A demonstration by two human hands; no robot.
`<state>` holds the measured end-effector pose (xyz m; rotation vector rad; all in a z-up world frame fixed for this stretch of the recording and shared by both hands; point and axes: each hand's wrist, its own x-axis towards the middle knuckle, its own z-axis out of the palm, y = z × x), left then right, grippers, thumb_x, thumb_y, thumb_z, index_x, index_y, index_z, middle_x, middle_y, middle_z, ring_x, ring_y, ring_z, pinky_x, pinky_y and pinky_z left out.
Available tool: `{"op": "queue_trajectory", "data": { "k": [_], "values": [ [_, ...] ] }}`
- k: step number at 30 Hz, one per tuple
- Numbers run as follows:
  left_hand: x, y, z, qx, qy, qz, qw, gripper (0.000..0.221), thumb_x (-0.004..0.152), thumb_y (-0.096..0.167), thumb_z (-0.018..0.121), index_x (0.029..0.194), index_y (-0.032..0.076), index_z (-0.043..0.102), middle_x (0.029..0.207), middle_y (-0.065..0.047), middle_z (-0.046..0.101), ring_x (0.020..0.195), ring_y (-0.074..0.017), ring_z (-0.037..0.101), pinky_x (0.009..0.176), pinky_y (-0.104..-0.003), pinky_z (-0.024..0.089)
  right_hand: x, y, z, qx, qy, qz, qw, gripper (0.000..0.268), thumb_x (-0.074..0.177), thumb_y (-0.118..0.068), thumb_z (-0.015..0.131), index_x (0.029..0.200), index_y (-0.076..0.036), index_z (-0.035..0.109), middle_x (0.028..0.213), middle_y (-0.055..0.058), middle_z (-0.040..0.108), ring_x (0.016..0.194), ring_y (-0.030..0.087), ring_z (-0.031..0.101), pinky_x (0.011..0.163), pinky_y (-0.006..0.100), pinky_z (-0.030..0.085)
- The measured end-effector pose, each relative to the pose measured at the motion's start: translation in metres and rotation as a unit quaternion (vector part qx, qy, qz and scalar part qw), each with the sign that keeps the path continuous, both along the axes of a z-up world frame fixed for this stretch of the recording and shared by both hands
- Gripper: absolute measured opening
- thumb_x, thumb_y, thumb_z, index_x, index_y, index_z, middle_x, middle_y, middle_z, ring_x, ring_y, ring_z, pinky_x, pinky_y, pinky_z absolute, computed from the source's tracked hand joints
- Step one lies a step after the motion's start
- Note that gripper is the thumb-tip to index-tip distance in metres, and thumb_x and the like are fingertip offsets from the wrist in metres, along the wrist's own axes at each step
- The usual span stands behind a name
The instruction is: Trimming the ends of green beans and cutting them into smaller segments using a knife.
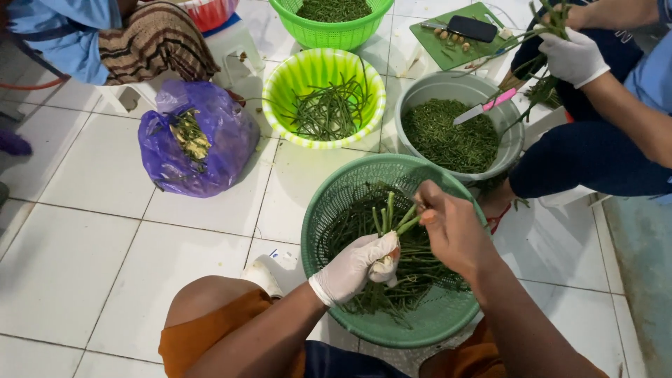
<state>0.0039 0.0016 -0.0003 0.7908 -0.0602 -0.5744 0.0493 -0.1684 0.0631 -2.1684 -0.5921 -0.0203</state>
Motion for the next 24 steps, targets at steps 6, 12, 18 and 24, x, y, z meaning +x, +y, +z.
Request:
{"op": "queue_trajectory", "data": {
  "k": [6,12,18,24],
  "values": [
    [-0.001,0.005,-0.007,0.011,0.007,-0.005,1.0,0.029,0.096,0.024,0.054,0.079,0.001,0.053,0.05,-0.001,0.037,0.043,-0.0088,0.041,0.062,-0.033,0.052,0.008,-0.018,-0.03,0.17,0.148,-0.023,0.974,0.07,0.086,-0.066,0.013,0.088,-0.006,0.049,0.063,0.013,0.057,0.036,0.013,0.047,0.025,0.022,0.036],
    [0.001,0.006,0.002,0.018,-0.023,-0.009,1.0,0.035,0.098,0.026,0.046,0.075,0.001,0.054,0.048,-0.003,0.038,0.044,-0.0141,0.045,0.059,-0.025,0.048,0.0,0.003,-0.002,0.343,0.328,-0.017,0.88,0.05,0.095,-0.045,0.039,0.106,0.003,0.041,0.067,0.018,0.051,0.038,0.009,0.039,0.023,0.018,0.032],
    [0.0,0.004,0.009,0.0,-0.036,-0.01,0.999,0.037,0.099,0.026,0.044,0.073,0.001,0.054,0.047,-0.002,0.036,0.044,-0.0126,0.04,0.056,-0.023,0.043,0.004,-0.009,-0.021,0.3,0.303,-0.035,0.904,0.027,0.091,-0.016,0.055,0.108,0.004,0.049,0.072,0.017,0.056,0.043,0.009,0.04,0.03,0.02,0.035],
    [0.001,0.005,0.004,0.017,-0.051,-0.013,0.998,0.041,0.099,0.028,0.044,0.067,0.003,0.051,0.043,-0.005,0.038,0.044,-0.019,0.046,0.06,-0.026,0.046,0.009,-0.017,-0.012,0.255,0.287,-0.038,0.923,0.019,0.09,-0.01,0.054,0.104,0.004,0.053,0.072,0.014,0.054,0.047,0.009,0.04,0.037,0.021,0.037]
  ]
}}
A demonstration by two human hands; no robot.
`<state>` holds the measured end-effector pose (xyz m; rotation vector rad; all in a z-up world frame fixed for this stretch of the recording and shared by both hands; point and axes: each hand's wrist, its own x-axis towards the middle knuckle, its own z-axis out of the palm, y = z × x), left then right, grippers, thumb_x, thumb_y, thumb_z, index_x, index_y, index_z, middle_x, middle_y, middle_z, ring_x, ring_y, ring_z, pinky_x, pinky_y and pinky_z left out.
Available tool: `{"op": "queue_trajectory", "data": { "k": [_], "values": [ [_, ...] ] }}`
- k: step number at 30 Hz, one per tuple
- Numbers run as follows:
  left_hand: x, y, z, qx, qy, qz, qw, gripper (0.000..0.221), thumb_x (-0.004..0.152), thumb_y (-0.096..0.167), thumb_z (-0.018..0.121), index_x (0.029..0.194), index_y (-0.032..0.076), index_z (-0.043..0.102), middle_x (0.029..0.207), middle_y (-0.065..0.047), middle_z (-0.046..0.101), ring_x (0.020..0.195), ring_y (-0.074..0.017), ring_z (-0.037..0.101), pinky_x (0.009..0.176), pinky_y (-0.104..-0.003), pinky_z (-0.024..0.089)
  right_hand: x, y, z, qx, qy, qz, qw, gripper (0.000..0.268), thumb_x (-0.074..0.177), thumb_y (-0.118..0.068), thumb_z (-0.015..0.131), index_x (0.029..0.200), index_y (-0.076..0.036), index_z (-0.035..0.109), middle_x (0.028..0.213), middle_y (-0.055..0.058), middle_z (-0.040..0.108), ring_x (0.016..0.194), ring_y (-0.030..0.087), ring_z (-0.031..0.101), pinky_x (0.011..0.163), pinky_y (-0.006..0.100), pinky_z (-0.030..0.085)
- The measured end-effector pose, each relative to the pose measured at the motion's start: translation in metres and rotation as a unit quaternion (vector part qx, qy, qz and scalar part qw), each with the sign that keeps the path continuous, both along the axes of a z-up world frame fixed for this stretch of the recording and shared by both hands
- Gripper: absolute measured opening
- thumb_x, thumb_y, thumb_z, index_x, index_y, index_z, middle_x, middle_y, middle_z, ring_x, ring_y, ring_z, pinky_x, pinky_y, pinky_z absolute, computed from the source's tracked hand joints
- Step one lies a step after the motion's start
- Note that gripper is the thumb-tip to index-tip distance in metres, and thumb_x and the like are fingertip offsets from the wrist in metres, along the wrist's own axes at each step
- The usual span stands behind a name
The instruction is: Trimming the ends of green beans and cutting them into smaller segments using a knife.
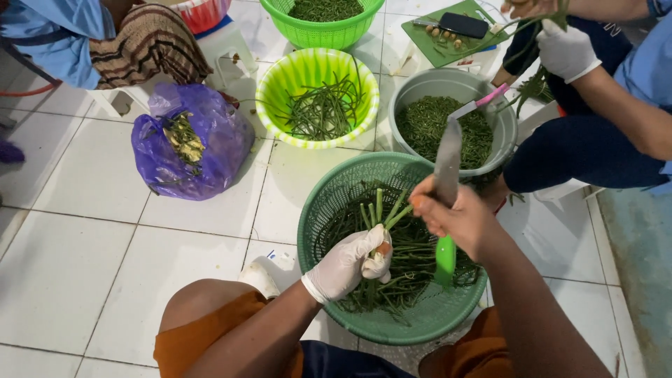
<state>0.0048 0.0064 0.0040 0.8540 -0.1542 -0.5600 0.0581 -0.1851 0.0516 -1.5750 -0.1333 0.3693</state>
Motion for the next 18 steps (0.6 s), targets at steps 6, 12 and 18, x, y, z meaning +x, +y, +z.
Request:
{"op": "queue_trajectory", "data": {
  "k": [6,12,18],
  "values": [
    [0.0,0.003,-0.003,0.003,0.001,-0.005,1.0,0.037,0.098,0.027,0.046,0.07,0.004,0.051,0.047,-0.001,0.034,0.044,-0.0116,0.039,0.065,-0.032,0.051,-0.003,-0.016,0.027,-0.042,-0.017,-0.03,0.999,0.025,0.09,-0.004,0.05,0.111,0.009,0.053,0.065,0.007,0.05,0.046,0.004,0.038,0.039,0.018,0.034],
    [-0.002,0.002,-0.003,0.056,0.023,-0.039,0.997,0.014,0.086,0.01,0.064,0.08,0.006,0.052,0.053,0.001,0.033,0.046,-0.0071,0.035,0.066,-0.032,0.052,-0.014,0.003,0.034,-0.103,0.137,0.116,0.978,0.032,0.09,-0.017,0.055,0.114,0.005,0.057,0.061,0.003,0.047,0.044,0.008,0.04,0.038,0.022,0.039],
    [-0.006,-0.002,-0.026,0.084,0.05,-0.122,0.988,0.016,0.09,0.015,0.062,0.081,0.007,0.052,0.056,0.005,0.037,0.048,-0.0061,0.036,0.058,-0.026,0.048,-0.022,0.032,0.027,-0.098,0.144,0.138,0.975,0.018,0.089,-0.013,0.063,0.092,0.005,0.062,0.053,0.001,0.04,0.041,0.009,0.038,0.038,0.023,0.036]
  ]
}}
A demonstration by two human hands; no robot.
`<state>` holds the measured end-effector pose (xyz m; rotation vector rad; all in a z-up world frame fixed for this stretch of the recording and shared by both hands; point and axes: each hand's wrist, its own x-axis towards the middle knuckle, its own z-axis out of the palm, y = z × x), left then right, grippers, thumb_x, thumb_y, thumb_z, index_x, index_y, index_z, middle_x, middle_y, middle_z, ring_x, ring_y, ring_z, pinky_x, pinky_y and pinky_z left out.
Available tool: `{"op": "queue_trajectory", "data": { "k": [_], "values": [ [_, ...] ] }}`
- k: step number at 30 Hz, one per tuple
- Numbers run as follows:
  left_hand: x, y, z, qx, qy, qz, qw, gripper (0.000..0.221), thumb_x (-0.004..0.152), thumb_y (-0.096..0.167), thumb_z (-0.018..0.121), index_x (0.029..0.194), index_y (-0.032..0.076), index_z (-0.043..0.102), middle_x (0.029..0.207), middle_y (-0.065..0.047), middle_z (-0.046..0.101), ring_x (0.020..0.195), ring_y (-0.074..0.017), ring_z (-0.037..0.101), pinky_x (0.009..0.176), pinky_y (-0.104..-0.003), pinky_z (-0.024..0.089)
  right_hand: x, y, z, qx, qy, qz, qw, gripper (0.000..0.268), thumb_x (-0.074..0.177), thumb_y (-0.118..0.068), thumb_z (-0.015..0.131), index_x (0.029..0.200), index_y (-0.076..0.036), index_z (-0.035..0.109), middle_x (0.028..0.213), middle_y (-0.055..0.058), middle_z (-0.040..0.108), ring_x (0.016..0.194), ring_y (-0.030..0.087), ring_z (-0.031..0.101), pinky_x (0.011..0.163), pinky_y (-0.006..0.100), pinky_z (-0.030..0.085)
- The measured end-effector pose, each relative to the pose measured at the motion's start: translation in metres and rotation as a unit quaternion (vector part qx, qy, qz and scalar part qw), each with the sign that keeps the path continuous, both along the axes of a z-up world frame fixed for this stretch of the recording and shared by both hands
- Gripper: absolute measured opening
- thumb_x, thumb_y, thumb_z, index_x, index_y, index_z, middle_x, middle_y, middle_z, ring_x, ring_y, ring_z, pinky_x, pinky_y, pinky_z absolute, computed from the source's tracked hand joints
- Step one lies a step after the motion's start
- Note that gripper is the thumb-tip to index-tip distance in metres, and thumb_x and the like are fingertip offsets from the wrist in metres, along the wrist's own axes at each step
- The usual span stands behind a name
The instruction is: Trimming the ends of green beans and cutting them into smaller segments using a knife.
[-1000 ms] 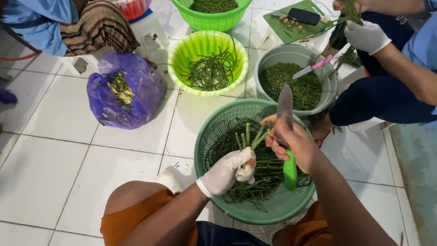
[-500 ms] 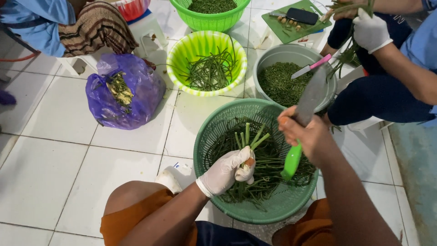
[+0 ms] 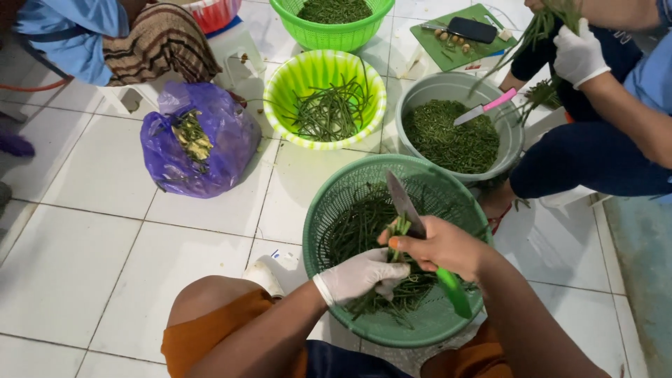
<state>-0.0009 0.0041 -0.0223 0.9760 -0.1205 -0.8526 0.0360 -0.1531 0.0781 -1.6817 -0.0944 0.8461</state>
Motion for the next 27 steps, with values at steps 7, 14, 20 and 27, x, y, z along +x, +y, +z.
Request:
{"op": "queue_trajectory", "data": {
  "k": [7,14,20,27],
  "values": [
    [0.002,0.002,0.02,0.033,-0.063,0.086,0.994,0.034,0.086,0.014,0.066,0.117,0.006,0.055,0.09,-0.004,0.057,0.086,-0.0117,0.053,0.084,-0.036,0.048,0.002,0.008,-0.001,-0.047,-0.029,-0.08,0.995,0.018,0.086,-0.01,0.062,0.091,0.007,0.064,0.048,0.007,0.045,0.036,0.013,0.044,0.035,0.024,0.037],
    [-0.011,0.015,0.054,0.286,-0.399,0.338,0.803,0.056,0.082,0.017,0.054,0.128,-0.001,0.029,0.125,-0.02,0.035,0.119,-0.0315,0.035,0.105,-0.043,0.027,0.032,0.047,0.05,-0.28,0.009,-0.08,0.957,0.021,0.091,-0.027,0.058,0.09,-0.007,0.064,0.059,0.005,0.046,0.047,0.015,0.038,0.042,0.025,0.031],
    [-0.015,0.018,0.047,0.294,-0.386,0.311,0.817,0.039,0.08,0.021,0.053,0.114,0.002,0.048,0.109,-0.013,0.048,0.103,-0.0269,0.046,0.093,-0.037,0.034,0.097,0.085,0.069,-0.275,-0.182,-0.159,0.93,0.019,0.096,-0.033,0.05,0.102,-0.016,0.058,0.076,0.001,0.05,0.061,0.013,0.045,0.054,0.027,0.04],
    [-0.007,0.02,0.039,0.305,-0.378,0.258,0.835,0.046,0.08,0.028,0.049,0.119,0.005,0.046,0.112,-0.016,0.048,0.103,-0.0321,0.046,0.095,-0.041,0.033,0.194,0.101,0.015,-0.118,-0.369,-0.195,0.901,0.028,0.098,-0.022,0.057,0.124,-0.023,0.047,0.105,0.012,0.052,0.056,0.012,0.041,0.041,0.025,0.037]
  ]
}}
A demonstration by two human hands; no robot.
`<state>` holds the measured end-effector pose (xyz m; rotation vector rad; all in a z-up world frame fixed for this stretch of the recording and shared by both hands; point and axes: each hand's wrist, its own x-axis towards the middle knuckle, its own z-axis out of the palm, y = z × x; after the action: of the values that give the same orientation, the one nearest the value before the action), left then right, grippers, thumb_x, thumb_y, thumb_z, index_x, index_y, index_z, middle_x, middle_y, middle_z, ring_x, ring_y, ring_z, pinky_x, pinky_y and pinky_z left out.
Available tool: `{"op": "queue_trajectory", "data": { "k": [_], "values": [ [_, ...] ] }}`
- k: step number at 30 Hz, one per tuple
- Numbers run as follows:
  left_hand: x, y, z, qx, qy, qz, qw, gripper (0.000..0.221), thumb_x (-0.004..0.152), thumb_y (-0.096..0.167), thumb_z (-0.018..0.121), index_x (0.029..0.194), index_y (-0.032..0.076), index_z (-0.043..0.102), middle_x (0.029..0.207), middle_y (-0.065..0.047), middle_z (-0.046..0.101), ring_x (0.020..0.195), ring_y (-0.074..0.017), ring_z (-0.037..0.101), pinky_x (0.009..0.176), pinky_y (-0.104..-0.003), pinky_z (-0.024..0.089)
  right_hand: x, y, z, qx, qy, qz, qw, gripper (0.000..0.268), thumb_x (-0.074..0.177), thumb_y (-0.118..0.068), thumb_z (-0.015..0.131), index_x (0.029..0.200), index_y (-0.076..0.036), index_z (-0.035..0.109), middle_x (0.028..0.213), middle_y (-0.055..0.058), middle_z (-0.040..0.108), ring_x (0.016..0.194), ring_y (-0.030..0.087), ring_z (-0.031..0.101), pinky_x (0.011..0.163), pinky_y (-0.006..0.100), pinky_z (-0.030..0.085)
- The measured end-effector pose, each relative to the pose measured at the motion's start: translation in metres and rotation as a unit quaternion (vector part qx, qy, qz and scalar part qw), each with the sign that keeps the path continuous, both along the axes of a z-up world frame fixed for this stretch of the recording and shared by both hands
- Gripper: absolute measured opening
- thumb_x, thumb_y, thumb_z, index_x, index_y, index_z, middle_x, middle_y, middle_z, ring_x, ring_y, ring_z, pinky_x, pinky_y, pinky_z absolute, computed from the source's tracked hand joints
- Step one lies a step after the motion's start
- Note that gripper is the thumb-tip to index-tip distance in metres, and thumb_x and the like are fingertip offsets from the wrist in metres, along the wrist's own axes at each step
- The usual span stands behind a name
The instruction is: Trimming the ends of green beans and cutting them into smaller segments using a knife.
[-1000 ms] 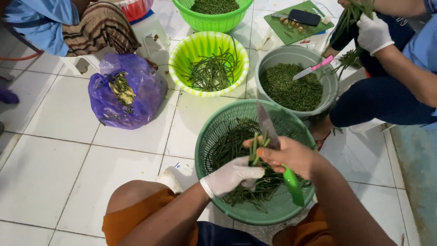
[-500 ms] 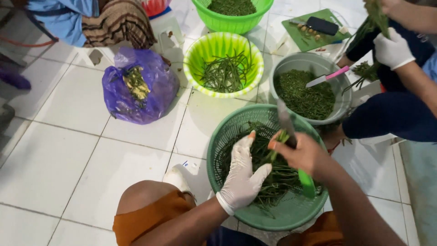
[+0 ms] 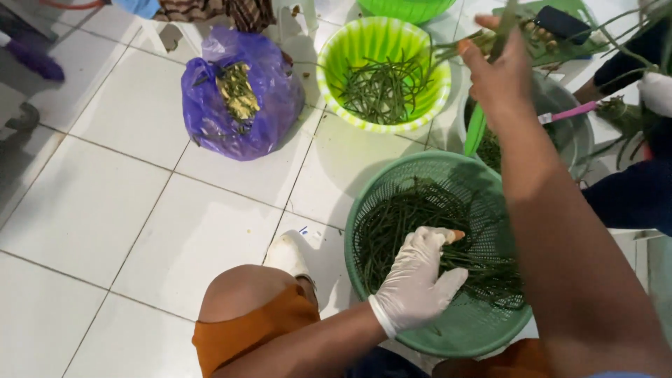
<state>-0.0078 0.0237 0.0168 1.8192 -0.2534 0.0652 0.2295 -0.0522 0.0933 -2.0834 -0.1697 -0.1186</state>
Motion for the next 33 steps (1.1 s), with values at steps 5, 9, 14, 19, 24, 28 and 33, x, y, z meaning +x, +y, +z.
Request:
{"op": "queue_trajectory", "data": {
  "k": [5,9,14,19,24,28,33],
  "values": [
    [0.0,-0.005,-0.011,0.026,0.051,-0.063,0.996,0.054,0.078,0.031,0.047,0.124,0.004,0.046,0.108,-0.016,0.048,0.101,-0.0336,0.045,0.094,-0.042,0.033,-0.01,0.001,-0.017,0.047,0.178,-0.01,0.983,0.044,0.095,-0.017,0.056,0.137,-0.018,0.042,0.072,0.0,0.038,0.05,0.009,0.028,0.044,0.026,0.028],
    [-0.005,-0.013,-0.021,0.056,0.056,-0.143,0.987,0.054,0.079,0.027,0.049,0.126,0.001,0.045,0.102,-0.017,0.054,0.097,-0.0329,0.052,0.092,-0.041,0.038,-0.061,-0.02,-0.002,-0.101,0.279,0.057,0.953,0.034,0.094,-0.026,0.05,0.125,-0.015,0.054,0.095,0.005,0.053,0.068,0.015,0.043,0.059,0.028,0.043],
    [-0.018,-0.023,-0.017,0.14,0.151,-0.269,0.941,0.048,0.082,0.034,0.047,0.122,0.009,0.052,0.108,-0.018,0.055,0.101,-0.0362,0.055,0.09,-0.043,0.039,-0.08,-0.129,-0.116,-0.25,0.243,0.095,0.933,0.023,0.091,-0.025,0.06,0.074,-0.01,0.055,0.083,0.006,0.065,0.085,0.02,0.058,0.069,0.039,0.04],
    [-0.046,-0.032,-0.017,0.24,0.11,-0.428,0.865,0.049,0.078,0.036,0.044,0.119,0.011,0.057,0.106,-0.021,0.056,0.097,-0.0386,0.056,0.079,-0.045,0.045,-0.13,-0.183,-0.152,-0.353,0.335,0.086,0.869,0.019,0.091,-0.029,0.06,0.077,-0.015,0.06,0.063,0.004,0.055,0.056,0.016,0.043,0.055,0.032,0.032],
    [-0.057,-0.034,-0.006,0.289,0.227,-0.574,0.732,0.06,0.079,0.034,0.043,0.137,0.017,0.044,0.117,-0.021,0.053,0.109,-0.0365,0.051,0.088,-0.043,0.041,-0.149,-0.199,-0.167,-0.338,0.46,0.046,0.82,0.031,0.089,-0.018,0.053,0.118,-0.011,0.061,0.117,0.008,0.063,0.094,0.027,0.062,0.058,0.041,0.053],
    [-0.064,-0.036,-0.023,0.327,0.192,-0.554,0.741,0.05,0.081,0.037,0.047,0.117,0.004,0.056,0.115,-0.019,0.053,0.105,-0.0373,0.053,0.081,-0.048,0.045,-0.154,-0.201,-0.206,-0.441,0.422,0.102,0.785,0.028,0.091,-0.031,0.046,0.099,-0.008,0.061,0.094,0.011,0.062,0.08,0.026,0.057,0.064,0.039,0.042],
    [-0.053,-0.034,-0.013,0.307,0.216,-0.537,0.756,0.045,0.084,0.036,0.047,0.117,0.006,0.055,0.11,-0.017,0.055,0.102,-0.037,0.053,0.082,-0.045,0.043,-0.154,-0.154,-0.218,-0.514,0.479,0.099,0.705,0.02,0.088,-0.007,0.048,0.099,-0.01,0.064,0.083,0.004,0.059,0.07,0.02,0.059,0.054,0.033,0.05]
  ]
}}
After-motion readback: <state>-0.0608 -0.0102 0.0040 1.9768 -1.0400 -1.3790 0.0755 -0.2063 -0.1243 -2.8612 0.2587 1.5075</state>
